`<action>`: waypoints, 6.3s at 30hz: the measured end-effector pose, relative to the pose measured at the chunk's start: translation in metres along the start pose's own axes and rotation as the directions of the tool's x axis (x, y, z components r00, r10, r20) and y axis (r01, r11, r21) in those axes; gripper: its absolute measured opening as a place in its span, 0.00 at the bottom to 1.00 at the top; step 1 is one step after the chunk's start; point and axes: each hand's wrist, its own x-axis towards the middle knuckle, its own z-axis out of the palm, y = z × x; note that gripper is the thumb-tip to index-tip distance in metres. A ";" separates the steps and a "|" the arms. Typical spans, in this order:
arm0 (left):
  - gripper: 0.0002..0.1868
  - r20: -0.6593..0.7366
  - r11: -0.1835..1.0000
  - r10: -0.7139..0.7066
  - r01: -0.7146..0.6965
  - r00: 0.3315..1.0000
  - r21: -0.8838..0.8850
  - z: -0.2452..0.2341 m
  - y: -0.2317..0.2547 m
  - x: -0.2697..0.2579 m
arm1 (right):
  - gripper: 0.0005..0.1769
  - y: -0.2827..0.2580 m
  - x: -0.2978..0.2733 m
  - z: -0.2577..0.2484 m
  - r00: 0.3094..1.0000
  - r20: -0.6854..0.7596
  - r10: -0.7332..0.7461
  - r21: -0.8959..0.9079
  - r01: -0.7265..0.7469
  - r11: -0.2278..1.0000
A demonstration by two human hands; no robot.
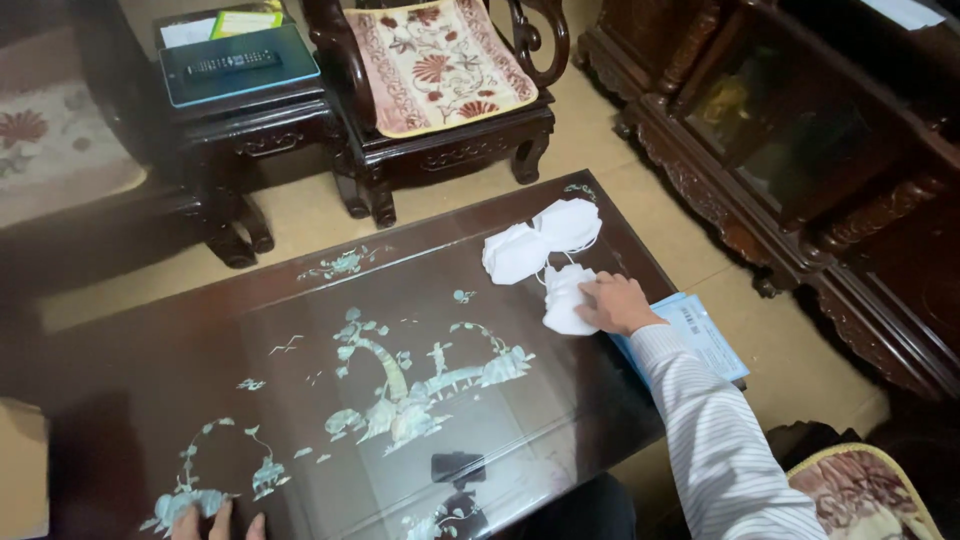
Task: Packing individual face masks into blue envelopes on a table.
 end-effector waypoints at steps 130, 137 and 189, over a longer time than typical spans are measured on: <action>0.35 0.564 0.818 0.117 0.243 0.817 -0.521 0.040 0.070 -0.032 | 0.22 -0.393 -0.184 0.090 0.970 -0.238 0.055 0.971 0.237 0.020; 0.17 0.931 -0.500 -0.359 0.828 0.067 -0.253 -0.063 0.160 0.075 | 0.26 -0.117 -0.203 0.068 0.536 -0.840 0.086 0.231 0.208 0.951; 0.26 0.978 -0.506 -0.144 0.838 0.154 -0.206 -0.077 0.175 0.068 | 0.08 -0.370 -0.195 0.112 0.778 -0.606 -0.167 0.212 0.360 0.908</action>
